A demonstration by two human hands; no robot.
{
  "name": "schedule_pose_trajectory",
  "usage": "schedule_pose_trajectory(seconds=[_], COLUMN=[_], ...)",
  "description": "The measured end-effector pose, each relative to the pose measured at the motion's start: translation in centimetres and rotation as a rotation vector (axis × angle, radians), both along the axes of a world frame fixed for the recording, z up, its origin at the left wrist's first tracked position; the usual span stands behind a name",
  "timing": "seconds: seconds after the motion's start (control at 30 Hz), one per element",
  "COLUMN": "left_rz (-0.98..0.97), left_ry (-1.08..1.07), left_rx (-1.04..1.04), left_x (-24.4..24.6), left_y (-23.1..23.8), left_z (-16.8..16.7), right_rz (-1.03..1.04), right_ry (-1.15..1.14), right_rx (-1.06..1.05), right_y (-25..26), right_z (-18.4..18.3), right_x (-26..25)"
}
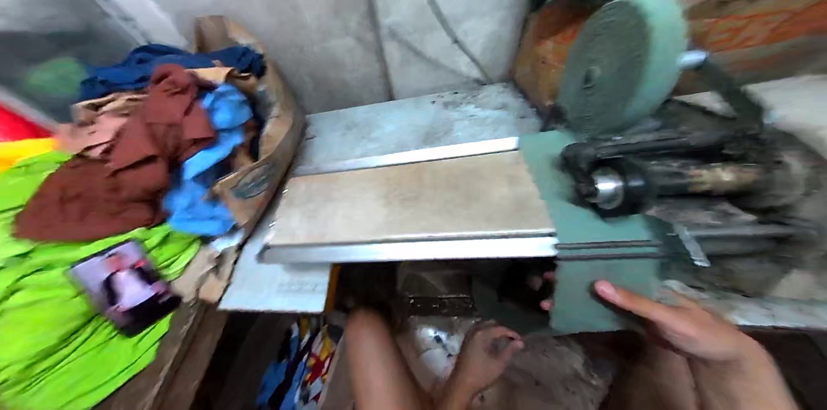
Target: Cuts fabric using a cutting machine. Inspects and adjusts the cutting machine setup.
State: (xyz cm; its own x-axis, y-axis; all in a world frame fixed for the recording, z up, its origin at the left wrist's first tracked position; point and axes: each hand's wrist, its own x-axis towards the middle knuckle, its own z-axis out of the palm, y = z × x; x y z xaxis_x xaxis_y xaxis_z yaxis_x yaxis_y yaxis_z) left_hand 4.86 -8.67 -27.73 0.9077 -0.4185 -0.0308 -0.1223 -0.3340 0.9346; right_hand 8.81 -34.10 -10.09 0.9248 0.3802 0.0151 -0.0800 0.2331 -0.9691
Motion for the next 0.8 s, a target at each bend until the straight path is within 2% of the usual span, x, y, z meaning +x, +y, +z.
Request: schedule_pose_trajectory(seconds=[0.27, 0.63, 0.8], left_rz=[0.015, -0.003, -0.010], left_ry=[-0.012, -0.041, 0.001], left_rx=[0.026, 0.006, 0.013], left_x=[-0.1, 0.0, -0.3], left_y=[-0.1, 0.0, 0.1], left_z=[0.1, -0.8, 0.3], right_rz=[0.004, 0.110, 0.101], right_ry=[0.101, 0.082, 0.043], right_rx=[-0.128, 0.000, 0.057], right_y=[-0.1, -0.5, 0.0], right_z=[1.0, 0.1, 0.0], right_x=[-0.2, 0.0, -0.1])
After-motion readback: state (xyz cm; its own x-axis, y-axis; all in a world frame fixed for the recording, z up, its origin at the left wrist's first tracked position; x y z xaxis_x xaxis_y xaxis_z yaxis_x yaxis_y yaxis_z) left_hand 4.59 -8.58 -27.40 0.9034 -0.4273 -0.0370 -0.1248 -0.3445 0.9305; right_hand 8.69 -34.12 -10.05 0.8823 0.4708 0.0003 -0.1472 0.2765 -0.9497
